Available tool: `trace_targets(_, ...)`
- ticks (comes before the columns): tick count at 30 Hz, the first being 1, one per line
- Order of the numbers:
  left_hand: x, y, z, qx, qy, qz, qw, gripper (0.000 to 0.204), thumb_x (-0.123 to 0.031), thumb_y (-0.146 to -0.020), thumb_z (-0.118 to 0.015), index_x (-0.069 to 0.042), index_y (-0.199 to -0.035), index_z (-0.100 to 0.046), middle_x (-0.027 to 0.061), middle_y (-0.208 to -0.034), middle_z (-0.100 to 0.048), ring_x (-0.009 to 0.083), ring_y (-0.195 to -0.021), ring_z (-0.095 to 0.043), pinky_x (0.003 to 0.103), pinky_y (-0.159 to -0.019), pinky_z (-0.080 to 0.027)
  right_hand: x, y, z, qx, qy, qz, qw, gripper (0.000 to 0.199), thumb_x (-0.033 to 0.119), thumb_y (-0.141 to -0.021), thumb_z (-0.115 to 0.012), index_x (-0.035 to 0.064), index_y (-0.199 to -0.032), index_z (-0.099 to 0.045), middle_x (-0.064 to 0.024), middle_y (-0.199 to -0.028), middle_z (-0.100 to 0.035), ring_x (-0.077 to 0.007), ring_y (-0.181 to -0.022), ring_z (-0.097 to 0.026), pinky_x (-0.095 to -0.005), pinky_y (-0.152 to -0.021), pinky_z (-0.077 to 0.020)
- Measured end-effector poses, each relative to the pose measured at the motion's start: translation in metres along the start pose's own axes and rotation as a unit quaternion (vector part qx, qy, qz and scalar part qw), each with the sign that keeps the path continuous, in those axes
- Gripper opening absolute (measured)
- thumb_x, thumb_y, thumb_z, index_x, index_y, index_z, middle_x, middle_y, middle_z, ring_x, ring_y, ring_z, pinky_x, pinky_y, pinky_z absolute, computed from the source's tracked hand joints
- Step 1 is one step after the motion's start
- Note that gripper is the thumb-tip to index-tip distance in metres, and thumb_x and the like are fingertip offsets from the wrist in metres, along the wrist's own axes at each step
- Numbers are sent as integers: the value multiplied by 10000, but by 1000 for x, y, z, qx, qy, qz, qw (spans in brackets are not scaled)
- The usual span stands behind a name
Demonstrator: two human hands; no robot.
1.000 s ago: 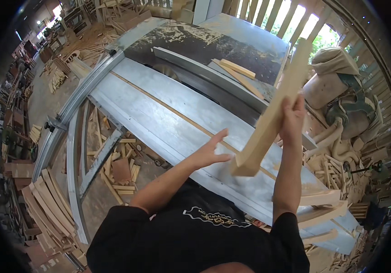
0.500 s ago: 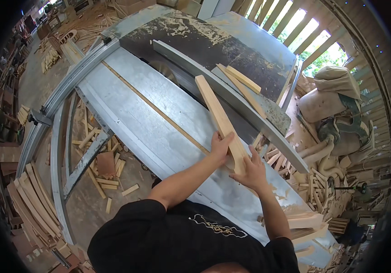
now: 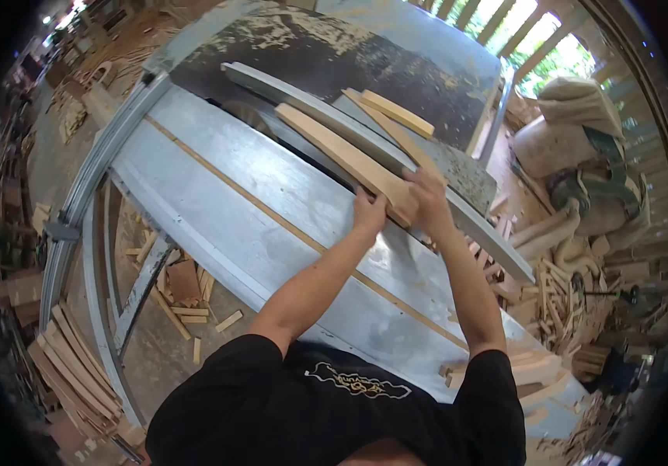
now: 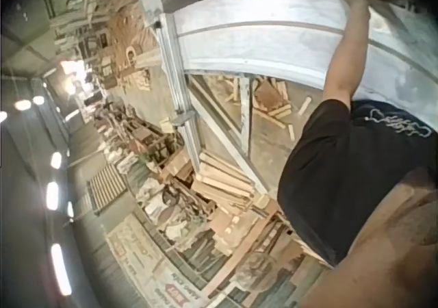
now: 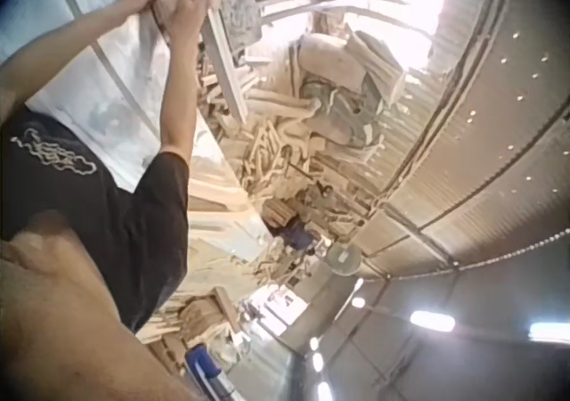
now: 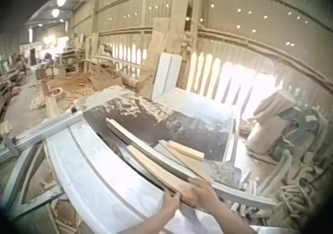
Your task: The person gathers wooden pieces, positions them on a table saw, and pushes them through the saw blade by hand to cut them.
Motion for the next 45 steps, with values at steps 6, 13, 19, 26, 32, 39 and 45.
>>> trace_targets(6,0,-6,-19,13,24,55,998,900,-146,-901,-675,-3,-1561,-80,94,-993,-556,167,-836,-596,323,-645,-532,-32,-3,44,107,81,3,991,285,-17,-738,-608,77,-1003,-655,-52,-1259,-655,-307,-1221,-560,-441,-1066,-414)
trace_targets(13,13,-4,-5,-42,-90,-61,993,845,-168,-802,-768,90,-1466,-313,196,-1159,-544,296,-977,-567,362,-875,-502,-43,1,-12,232,157,177,943,77,187,-883,-535,136,-867,-590,76,-1450,-536,-205,-1420,-387,-397,-1192,-289)
trace_targets(19,-8,75,101,-36,-215,-201,955,485,-101,-871,-679,-22,-1332,-548,133,-1065,-609,218,-902,-609,327,-784,-518,-47,-17,-29,220,169,176,944,108,188,-901,-522,142,-910,-619,78,-1472,-517,-182,-1438,-358,-402,-1212,-257)
trace_targets(26,-36,134,279,-185,-509,-299,786,325,-46,-845,-618,-9,-1168,-621,155,-993,-617,326,-895,-583,404,-807,-478,-43,-55,-40,196,180,108,958,222,133,-837,-633,134,-1058,-610,50,-1514,-465,-239,-1441,-352,-441,-1204,-264)
trace_targets(32,-37,136,296,-163,-576,-335,728,325,-91,-846,-621,-55,-1168,-642,129,-1048,-615,348,-978,-558,466,-866,-441,-48,-18,38,116,248,-45,961,385,118,-678,-790,98,-996,-574,-3,-1506,-472,-314,-1365,-437,-479,-1054,-372)
trace_targets(39,-32,138,294,-182,-595,-314,717,325,-130,-847,-621,-103,-1169,-653,116,-1089,-606,333,-997,-550,456,-845,-432,-26,-13,21,180,217,-16,959,382,151,-692,-805,137,-1036,-639,62,-1411,-571,-271,-1366,-436,-464,-1051,-372)
trace_targets(45,-32,142,295,-207,-598,-316,707,313,-117,-828,-639,-105,-1140,-667,118,-1070,-608,330,-1000,-555,452,-854,-442,-20,-32,-37,230,171,78,955,278,159,-748,-756,143,-1009,-661,69,-1431,-557,-261,-1389,-405,-464,-1104,-355)
Point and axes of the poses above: each hand's wrist, its own y-axis away from the middle knuckle, its own z-axis out of the back of the hand, x = y × z, the point moved 4 cm from there along -y, towards the middle knuckle
